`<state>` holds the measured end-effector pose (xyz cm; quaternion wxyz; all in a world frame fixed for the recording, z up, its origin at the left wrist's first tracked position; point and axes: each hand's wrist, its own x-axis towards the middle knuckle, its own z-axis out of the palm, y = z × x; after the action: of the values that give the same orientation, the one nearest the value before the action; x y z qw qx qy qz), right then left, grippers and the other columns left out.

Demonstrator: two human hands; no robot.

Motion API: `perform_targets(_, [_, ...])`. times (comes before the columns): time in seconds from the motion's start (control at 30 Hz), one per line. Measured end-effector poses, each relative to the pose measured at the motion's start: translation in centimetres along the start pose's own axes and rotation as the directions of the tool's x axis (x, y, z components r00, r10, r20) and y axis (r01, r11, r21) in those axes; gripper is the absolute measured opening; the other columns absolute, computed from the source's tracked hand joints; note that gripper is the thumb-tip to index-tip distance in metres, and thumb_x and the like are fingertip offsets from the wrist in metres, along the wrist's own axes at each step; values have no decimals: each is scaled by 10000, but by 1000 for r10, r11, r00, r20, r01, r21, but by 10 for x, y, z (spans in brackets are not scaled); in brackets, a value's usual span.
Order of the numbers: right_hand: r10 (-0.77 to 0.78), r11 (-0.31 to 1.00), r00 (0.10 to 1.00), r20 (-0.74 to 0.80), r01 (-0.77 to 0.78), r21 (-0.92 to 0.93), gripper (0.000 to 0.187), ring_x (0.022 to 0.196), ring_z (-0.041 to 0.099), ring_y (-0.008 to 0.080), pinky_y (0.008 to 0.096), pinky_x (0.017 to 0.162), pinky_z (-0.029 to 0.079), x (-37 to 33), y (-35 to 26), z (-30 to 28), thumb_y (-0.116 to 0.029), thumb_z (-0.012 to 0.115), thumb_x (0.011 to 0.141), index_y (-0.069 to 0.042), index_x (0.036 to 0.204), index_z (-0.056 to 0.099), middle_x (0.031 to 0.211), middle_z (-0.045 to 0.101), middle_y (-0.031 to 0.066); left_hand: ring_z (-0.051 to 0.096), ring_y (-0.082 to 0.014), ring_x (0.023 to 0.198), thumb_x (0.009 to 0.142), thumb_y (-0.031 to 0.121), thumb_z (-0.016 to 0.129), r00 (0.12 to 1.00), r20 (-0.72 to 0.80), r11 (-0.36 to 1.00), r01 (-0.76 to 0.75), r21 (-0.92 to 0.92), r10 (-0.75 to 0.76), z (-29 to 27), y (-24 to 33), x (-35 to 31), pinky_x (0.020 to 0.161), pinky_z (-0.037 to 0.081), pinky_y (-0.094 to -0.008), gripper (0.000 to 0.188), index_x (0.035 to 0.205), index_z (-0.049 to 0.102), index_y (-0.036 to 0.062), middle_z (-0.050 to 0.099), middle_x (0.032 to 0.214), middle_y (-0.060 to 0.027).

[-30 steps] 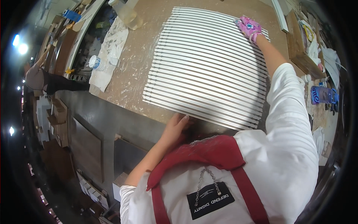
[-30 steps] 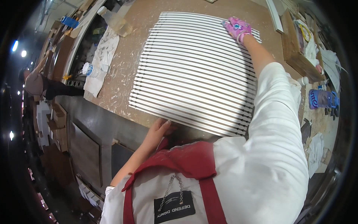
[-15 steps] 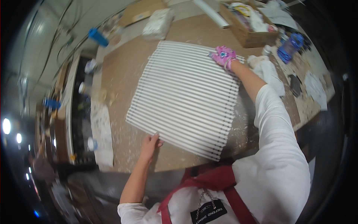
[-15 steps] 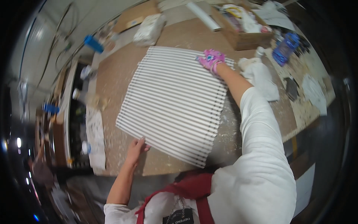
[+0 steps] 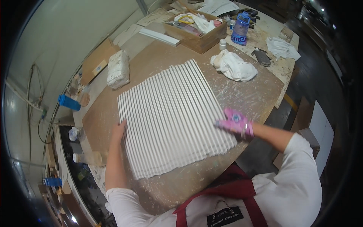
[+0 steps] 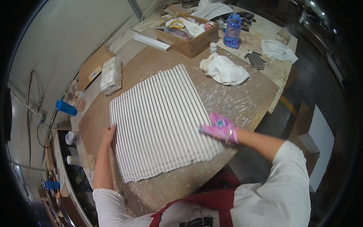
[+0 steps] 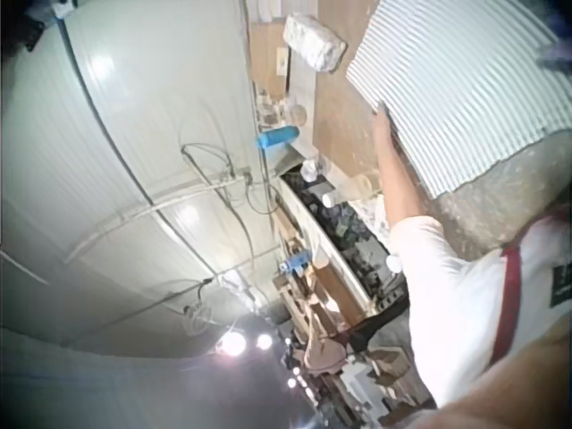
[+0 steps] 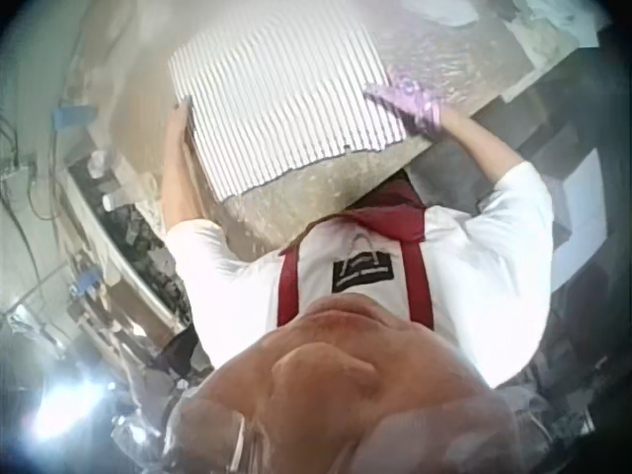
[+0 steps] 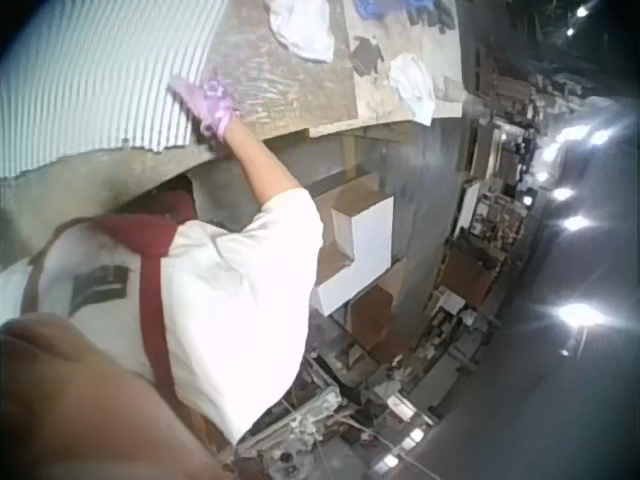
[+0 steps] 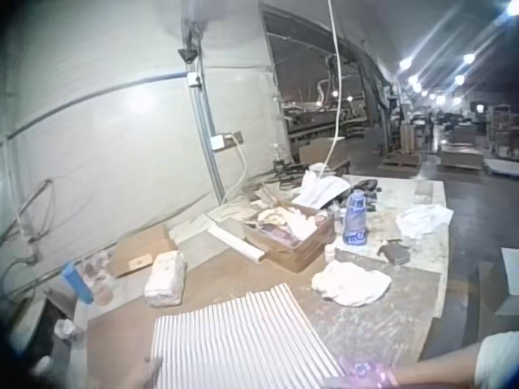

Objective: The person wipes a series of white wood slats with a cloth, pours a liquid from a bottle onto the cloth, continues wiping the slats, and then applies glue from a small container to one end of the slats using a applicator tool.

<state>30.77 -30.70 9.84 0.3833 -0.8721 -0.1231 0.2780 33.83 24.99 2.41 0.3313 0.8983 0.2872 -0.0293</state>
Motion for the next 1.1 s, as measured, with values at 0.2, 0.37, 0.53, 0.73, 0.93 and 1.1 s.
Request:
perform_targets(0.2, [-60, 836, 988, 141, -28, 547, 395, 686, 565, 154, 285, 630, 465, -35, -33, 80, -394, 630, 860, -12, 962, 629, 721, 600, 80, 589, -378, 1099, 839, 532, 547, 997, -15, 972, -65, 228, 70, 14, 100, 60, 940, 439, -442, 664, 1193, 595, -28, 619, 1167, -244])
perform_targets(0.37, [-398, 323, 890, 224, -93, 942, 166, 583, 477, 102, 233, 521, 392, 6, 3, 210, -185, 661, 862, -33, 837, 599, 699, 551, 33, 557, -394, 1124, 855, 478, 535, 934, 28, 905, -351, 240, 355, 58, 164, 103, 972, 417, -430, 621, 1234, 567, -13, 597, 1196, -250])
perform_targets(0.53, [-434, 168, 746, 505, -484, 859, 323, 756, 548, 127, 257, 651, 454, 37, 20, 247, -332, 649, 865, -24, 949, 601, 940, 596, 64, 537, -393, 1141, 852, 466, 560, 914, -26, 871, -378, 313, 405, 60, 144, 139, 969, 414, -438, 600, 1232, 557, 1, 576, 1214, -254])
perform_targets(0.73, [-442, 364, 742, 504, -365, 857, 412, 1062, 577, 256, 349, 848, 508, 40, 36, 226, -287, 579, 913, -73, 1256, 505, 1122, 603, 99, 516, -394, 1161, 888, 393, 566, 765, -163, 758, -541, 363, 624, 61, 137, 109, 995, 393, -443, 533, 1246, 528, 1, 564, 1244, -227])
perform_targets(0.93, [-72, 843, 829, -555, 348, 411, 377, 1044, 600, 207, 346, 930, 471, 45, -1, -21, -322, 517, 958, -8, 1151, 592, 1139, 624, 122, 439, -286, 1286, 965, 284, 498, 851, -511, 873, -336, -352, 122, -30, 6, -25, 1042, 360, -359, 490, 1367, 441, 11, 459, 1393, -180])
perform_targets(1.1, [-160, 759, 892, -422, 385, 525, 475, 1237, 500, 235, 367, 1057, 375, 111, 58, -62, -317, 472, 972, 11, 1315, 487, 1342, 518, 138, 378, -317, 1326, 948, 256, 496, 855, -512, 932, -245, -267, 78, -7, -10, -211, 1097, 288, -400, 555, 1412, 349, -10, 376, 1455, -178])
